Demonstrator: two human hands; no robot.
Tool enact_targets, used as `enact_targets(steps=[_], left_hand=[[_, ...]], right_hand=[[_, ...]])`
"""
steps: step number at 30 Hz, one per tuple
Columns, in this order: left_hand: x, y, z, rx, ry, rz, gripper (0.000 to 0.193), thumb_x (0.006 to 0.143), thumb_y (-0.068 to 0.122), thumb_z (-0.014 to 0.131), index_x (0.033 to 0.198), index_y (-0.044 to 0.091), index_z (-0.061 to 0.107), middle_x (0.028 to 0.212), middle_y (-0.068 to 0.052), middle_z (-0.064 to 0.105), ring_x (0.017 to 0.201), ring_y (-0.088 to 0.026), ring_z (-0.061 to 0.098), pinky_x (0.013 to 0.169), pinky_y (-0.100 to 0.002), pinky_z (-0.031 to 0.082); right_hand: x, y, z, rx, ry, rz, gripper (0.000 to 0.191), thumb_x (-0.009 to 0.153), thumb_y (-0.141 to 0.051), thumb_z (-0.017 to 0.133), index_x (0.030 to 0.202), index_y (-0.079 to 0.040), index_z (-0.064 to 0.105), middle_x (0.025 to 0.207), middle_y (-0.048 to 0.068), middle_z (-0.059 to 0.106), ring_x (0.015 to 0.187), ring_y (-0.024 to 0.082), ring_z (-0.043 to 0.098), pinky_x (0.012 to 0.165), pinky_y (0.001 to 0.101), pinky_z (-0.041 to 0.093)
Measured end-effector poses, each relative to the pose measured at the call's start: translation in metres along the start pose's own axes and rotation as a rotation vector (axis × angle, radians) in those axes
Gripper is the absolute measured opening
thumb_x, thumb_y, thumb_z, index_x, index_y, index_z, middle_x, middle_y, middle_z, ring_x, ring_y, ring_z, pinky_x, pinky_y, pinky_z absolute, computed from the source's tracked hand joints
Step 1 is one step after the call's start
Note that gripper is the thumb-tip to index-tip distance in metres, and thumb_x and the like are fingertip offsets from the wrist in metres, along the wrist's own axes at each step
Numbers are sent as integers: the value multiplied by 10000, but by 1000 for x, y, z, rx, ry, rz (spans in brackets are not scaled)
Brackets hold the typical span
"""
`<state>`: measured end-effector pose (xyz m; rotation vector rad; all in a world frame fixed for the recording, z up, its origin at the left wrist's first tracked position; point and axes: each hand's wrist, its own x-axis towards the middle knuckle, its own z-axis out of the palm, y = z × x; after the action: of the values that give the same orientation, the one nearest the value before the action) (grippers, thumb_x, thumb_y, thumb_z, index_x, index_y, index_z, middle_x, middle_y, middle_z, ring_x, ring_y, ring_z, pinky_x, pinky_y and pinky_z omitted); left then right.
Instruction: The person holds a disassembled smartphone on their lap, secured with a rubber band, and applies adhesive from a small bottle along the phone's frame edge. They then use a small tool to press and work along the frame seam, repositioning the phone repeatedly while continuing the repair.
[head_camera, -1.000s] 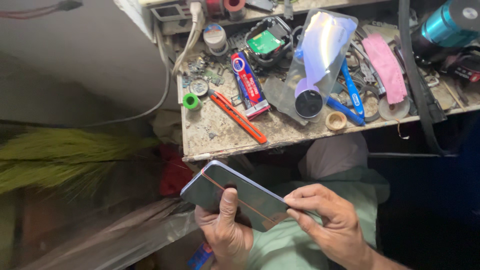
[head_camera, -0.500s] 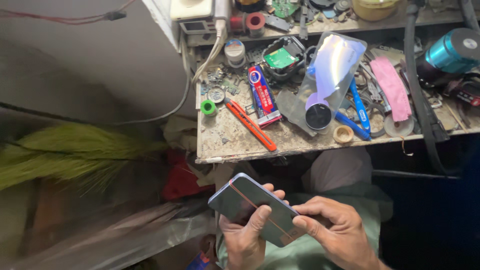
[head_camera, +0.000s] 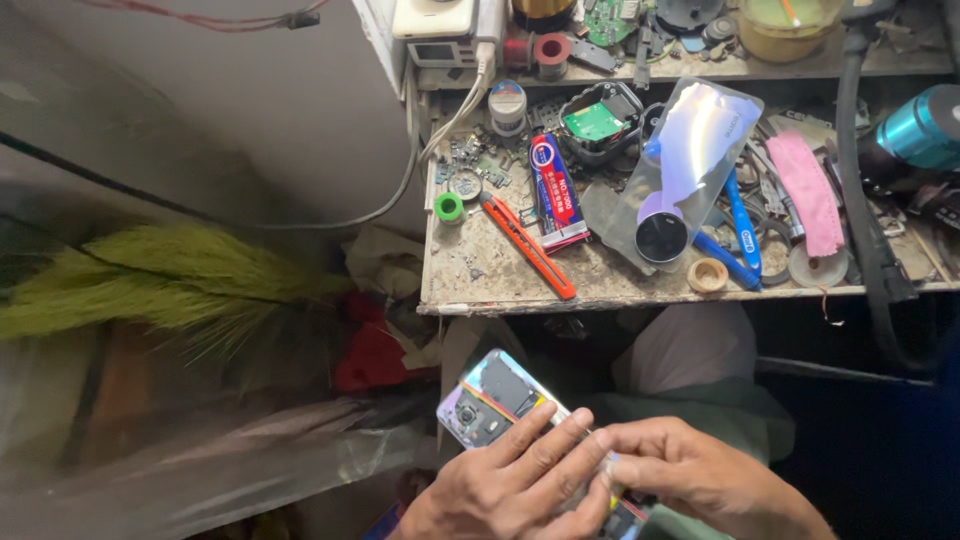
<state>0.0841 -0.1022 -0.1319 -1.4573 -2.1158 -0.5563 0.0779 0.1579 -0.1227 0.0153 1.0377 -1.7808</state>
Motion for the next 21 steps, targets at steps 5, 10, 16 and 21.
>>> enact_targets(steps=[5,10,16,21], left_hand=[[-11,8,-16,188,-29,-164,467,964,302,647,1424,238,608,1561,-100,490,1499,-354,354,1190,-583,215],[-22,14,-3,-771,559,-779,833,877,247,779,1517,119,261,1639,-194,243,1571,-389,208,1300,-559,147],[-30,38,23,-2050,1065,-897,903,925,317,667,1610,12,163,1619,-289,325,1412,-443,454,1169,-594,367],[-59,27,25,-2339,1004,-997,800,958,308,620,1572,-31,235,1372,-333,512,1275,-477,561,1077,-620,459]], right_hand=[[3,3,7,-132,61,-137,395,994,-236,628,1251,58,689,1069,44,735,944,87,652,825,274,511],[10,10,14,-135,212,-194,371,982,-235,637,1208,49,713,974,55,757,861,109,663,782,291,522],[28,33,29,-172,57,-151,334,1022,-227,637,1217,38,695,1018,31,734,924,94,655,848,286,529],[27,33,24,-285,130,-204,304,1002,-159,659,1235,34,689,1039,57,738,955,121,693,880,303,561]])
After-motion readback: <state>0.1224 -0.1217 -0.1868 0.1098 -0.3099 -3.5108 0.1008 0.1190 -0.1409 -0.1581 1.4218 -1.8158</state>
